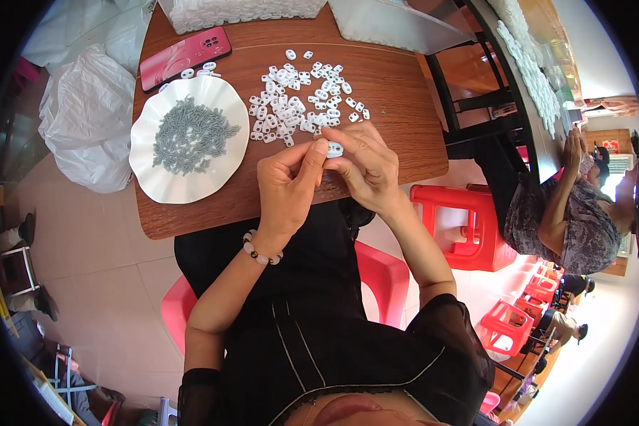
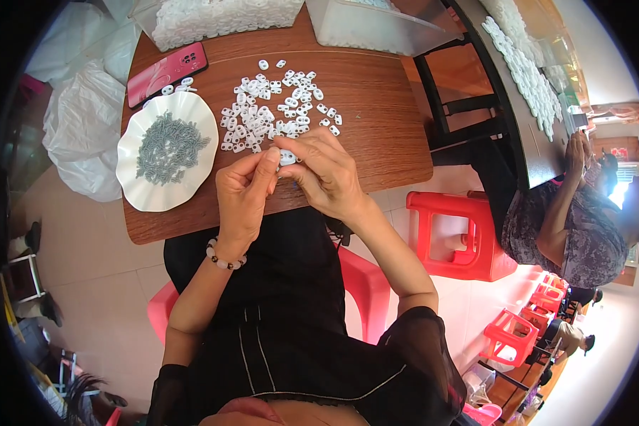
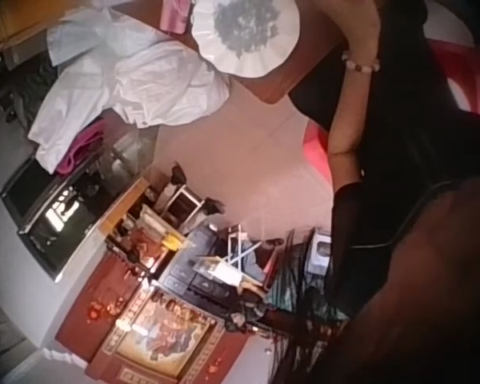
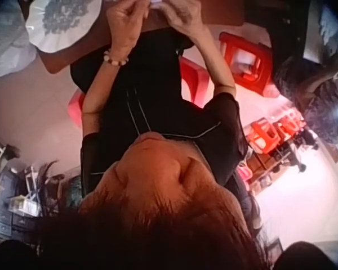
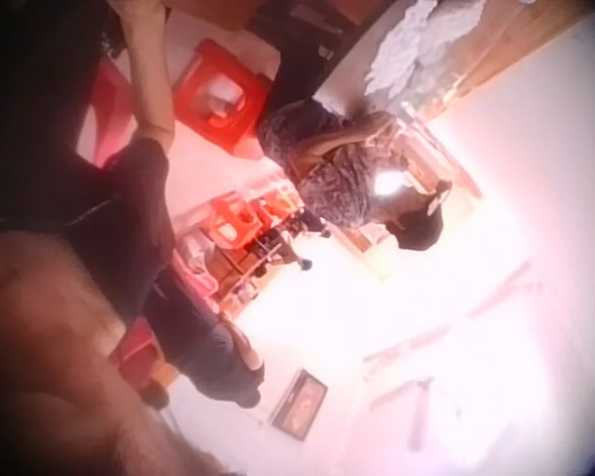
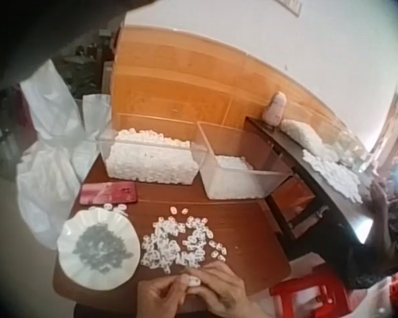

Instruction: Manual assembly of small white plastic components by inserting black pins into them.

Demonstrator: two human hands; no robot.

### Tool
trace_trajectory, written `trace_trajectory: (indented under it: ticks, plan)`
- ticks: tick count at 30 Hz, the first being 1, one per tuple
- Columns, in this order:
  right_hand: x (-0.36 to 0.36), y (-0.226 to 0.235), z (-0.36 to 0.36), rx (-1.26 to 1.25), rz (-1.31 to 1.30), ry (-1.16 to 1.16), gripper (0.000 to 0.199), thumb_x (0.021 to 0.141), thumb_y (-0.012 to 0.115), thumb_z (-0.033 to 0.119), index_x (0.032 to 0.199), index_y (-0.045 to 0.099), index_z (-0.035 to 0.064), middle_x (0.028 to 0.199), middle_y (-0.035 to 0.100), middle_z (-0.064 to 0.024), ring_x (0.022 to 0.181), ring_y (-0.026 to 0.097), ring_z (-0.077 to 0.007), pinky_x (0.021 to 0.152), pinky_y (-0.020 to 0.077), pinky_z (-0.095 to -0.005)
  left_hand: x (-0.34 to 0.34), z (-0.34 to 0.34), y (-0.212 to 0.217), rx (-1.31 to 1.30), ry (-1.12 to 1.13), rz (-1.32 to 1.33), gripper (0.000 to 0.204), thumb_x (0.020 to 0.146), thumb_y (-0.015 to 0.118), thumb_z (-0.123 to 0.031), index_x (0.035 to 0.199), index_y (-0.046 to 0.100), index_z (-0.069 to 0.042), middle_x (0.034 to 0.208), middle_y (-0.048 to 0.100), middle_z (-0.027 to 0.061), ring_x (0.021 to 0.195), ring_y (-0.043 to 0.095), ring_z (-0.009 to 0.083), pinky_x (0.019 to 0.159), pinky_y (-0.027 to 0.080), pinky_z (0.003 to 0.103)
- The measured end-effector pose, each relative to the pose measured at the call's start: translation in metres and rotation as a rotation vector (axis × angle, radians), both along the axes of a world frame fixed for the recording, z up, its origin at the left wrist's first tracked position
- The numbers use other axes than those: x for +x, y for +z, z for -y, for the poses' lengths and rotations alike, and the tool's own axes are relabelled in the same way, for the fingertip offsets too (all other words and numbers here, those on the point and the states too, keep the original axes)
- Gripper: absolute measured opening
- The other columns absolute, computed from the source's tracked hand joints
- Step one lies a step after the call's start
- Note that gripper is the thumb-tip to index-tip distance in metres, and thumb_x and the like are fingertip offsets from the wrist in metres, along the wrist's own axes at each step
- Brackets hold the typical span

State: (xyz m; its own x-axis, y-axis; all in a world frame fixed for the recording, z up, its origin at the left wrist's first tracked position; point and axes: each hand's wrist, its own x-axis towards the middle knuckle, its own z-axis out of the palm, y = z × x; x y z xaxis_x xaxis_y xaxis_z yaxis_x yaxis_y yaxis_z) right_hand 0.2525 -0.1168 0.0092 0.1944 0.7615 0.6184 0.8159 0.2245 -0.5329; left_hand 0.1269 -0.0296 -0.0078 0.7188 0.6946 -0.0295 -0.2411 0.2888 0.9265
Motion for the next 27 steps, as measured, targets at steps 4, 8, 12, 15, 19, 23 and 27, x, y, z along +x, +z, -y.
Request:
trace_trajectory:
  ticks: [4,8,12,15,19,23,27]
  plan:
    - [0.0007,0.0008,-0.0003,-0.009,-0.018,-0.004,0.042,0.072,0.072,0.003,0.113,0.062,-0.0013,0.090,0.066,-0.0108,0.081,0.058,-0.0243,0.072,0.0472,-0.0322,0.0017,-0.0013,-0.0005,0.005,-0.002,0.010,0.023,0.092,0.061,-0.019,0.092,0.070,0.002,0.058,0.049,-0.0061,0.052,0.039,-0.0011,0.044,0.027,0.018]
    - [0.0009,0.0014,0.0001,-0.022,-0.033,-0.020,0.040,0.072,0.072,0.002,0.111,0.063,-0.0015,0.089,0.066,-0.0112,0.079,0.059,-0.0246,0.071,0.0477,-0.0323,0.0032,-0.0015,0.0002,0.017,-0.003,0.019,0.024,0.092,0.061,-0.020,0.091,0.070,0.002,0.057,0.048,-0.0062,0.052,0.038,-0.0011,0.044,0.027,0.018]
    - [0.0012,-0.0017,-0.0001,0.012,0.006,-0.039,0.034,0.072,0.071,0.001,0.105,0.064,-0.0014,0.086,0.067,-0.0103,0.077,0.059,-0.0246,0.068,0.0481,-0.0323,0.0032,0.0003,0.0025,0.015,0.000,0.016,0.024,0.092,0.061,-0.020,0.089,0.070,0.003,0.057,0.048,-0.0062,0.052,0.038,-0.0010,0.044,0.027,0.018]
    - [-0.0002,-0.0043,-0.0005,0.028,0.016,-0.056,0.029,0.072,0.070,0.000,0.101,0.065,-0.0013,0.084,0.067,-0.0098,0.076,0.059,-0.0243,0.067,0.0482,-0.0321,0.0025,0.0001,-0.0005,0.034,-0.002,0.015,0.024,0.092,0.061,-0.019,0.087,0.070,0.002,0.057,0.048,-0.0062,0.052,0.039,-0.0010,0.044,0.027,0.018]
    - [-0.0016,-0.0064,-0.0006,0.054,0.011,-0.077,0.026,0.072,0.069,-0.002,0.097,0.065,-0.0011,0.082,0.066,-0.0097,0.075,0.059,-0.0237,0.067,0.0482,-0.0317,0.0029,0.0022,-0.0009,0.036,0.011,-0.003,0.024,0.092,0.061,-0.019,0.085,0.070,0.002,0.056,0.049,-0.0061,0.052,0.039,-0.0010,0.044,0.027,0.018]
    - [-0.0028,-0.0049,0.0007,0.046,0.022,-0.090,0.025,0.071,0.069,-0.002,0.096,0.066,-0.0014,0.082,0.066,-0.0094,0.075,0.060,-0.0235,0.066,0.0481,-0.0316,0.0021,0.0041,0.0019,0.005,0.019,-0.007,0.023,0.092,0.062,-0.019,0.086,0.070,0.002,0.056,0.049,-0.0060,0.052,0.039,-0.0010,0.044,0.027,0.018]
    - [0.0002,-0.0058,-0.0015,0.065,-0.004,-0.029,0.028,0.072,0.070,0.000,0.100,0.065,-0.0015,0.084,0.066,-0.0098,0.076,0.059,-0.0239,0.068,0.0479,-0.0319,0.0026,0.0045,-0.0002,0.017,0.044,0.013,0.023,0.092,0.062,-0.019,0.089,0.070,0.002,0.057,0.049,-0.0058,0.052,0.039,-0.0009,0.044,0.028,0.018]
